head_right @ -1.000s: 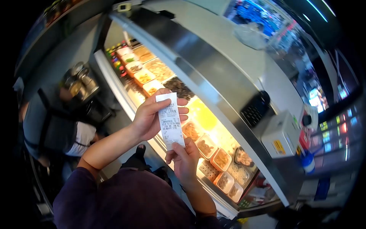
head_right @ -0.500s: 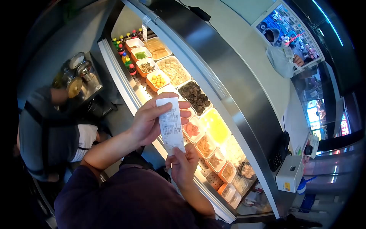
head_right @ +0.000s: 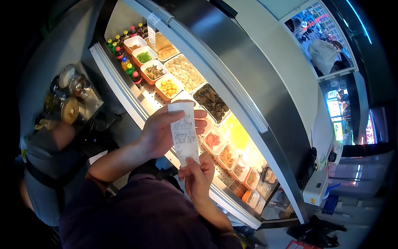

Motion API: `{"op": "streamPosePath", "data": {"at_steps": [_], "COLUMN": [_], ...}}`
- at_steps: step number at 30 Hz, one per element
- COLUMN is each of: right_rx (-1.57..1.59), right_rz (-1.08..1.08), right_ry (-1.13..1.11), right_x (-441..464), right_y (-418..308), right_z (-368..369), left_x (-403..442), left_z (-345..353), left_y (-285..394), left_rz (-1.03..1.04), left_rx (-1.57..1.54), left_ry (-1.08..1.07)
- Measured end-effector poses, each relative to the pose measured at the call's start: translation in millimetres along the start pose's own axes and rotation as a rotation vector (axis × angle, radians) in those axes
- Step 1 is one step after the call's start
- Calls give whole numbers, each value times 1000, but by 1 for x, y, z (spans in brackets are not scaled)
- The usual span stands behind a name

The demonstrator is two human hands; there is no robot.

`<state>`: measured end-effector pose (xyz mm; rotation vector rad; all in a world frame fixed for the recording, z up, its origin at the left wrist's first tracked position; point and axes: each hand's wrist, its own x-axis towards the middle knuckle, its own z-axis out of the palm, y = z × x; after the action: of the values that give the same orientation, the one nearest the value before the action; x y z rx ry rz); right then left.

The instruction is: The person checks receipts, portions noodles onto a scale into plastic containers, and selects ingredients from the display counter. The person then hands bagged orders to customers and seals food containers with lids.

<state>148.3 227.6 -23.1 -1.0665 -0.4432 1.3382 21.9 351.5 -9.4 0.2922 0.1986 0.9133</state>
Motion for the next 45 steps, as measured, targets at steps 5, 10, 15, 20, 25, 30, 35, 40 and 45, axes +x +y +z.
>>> {"op": "streamPosePath", "data": {"at_steps": [5, 10, 15, 20, 25, 30, 35, 40, 45], "right_rx": [12, -114, -1256, -550, -173, -497, -297, -162, -461], "right_rz": [1, -118, -1053, -498, -138, -303, -197, -102, -32], "right_ry": [-25, -1, -238, -188, -138, -182, -121, -180, -211], "right_x": [9, 16, 22, 19, 39, 43, 73, 114, 110], "right_y": [5, 22, 15, 22, 30, 50, 50, 68, 80], "right_z": [6, 3, -11, -6, 9, 10, 29, 48, 33], "left_x": [-11, -24, 5, 21, -9, 14, 35, 36, 75], "left_z": [-6, -21, -44, -74, -79, -84, -79, -82, -98], "left_y": [-6, -25, 15, 75, -15, 31, 98, 59, 146], "left_rz": [-56, -205, -65, 258, 29, 26, 311, -9, -98], "left_rx": [1, 149, -102, -92, 107, -113, -189, 468, 690], "left_ry": [21, 143, 121, 122, -46, 143, -24, 62, 166]}}
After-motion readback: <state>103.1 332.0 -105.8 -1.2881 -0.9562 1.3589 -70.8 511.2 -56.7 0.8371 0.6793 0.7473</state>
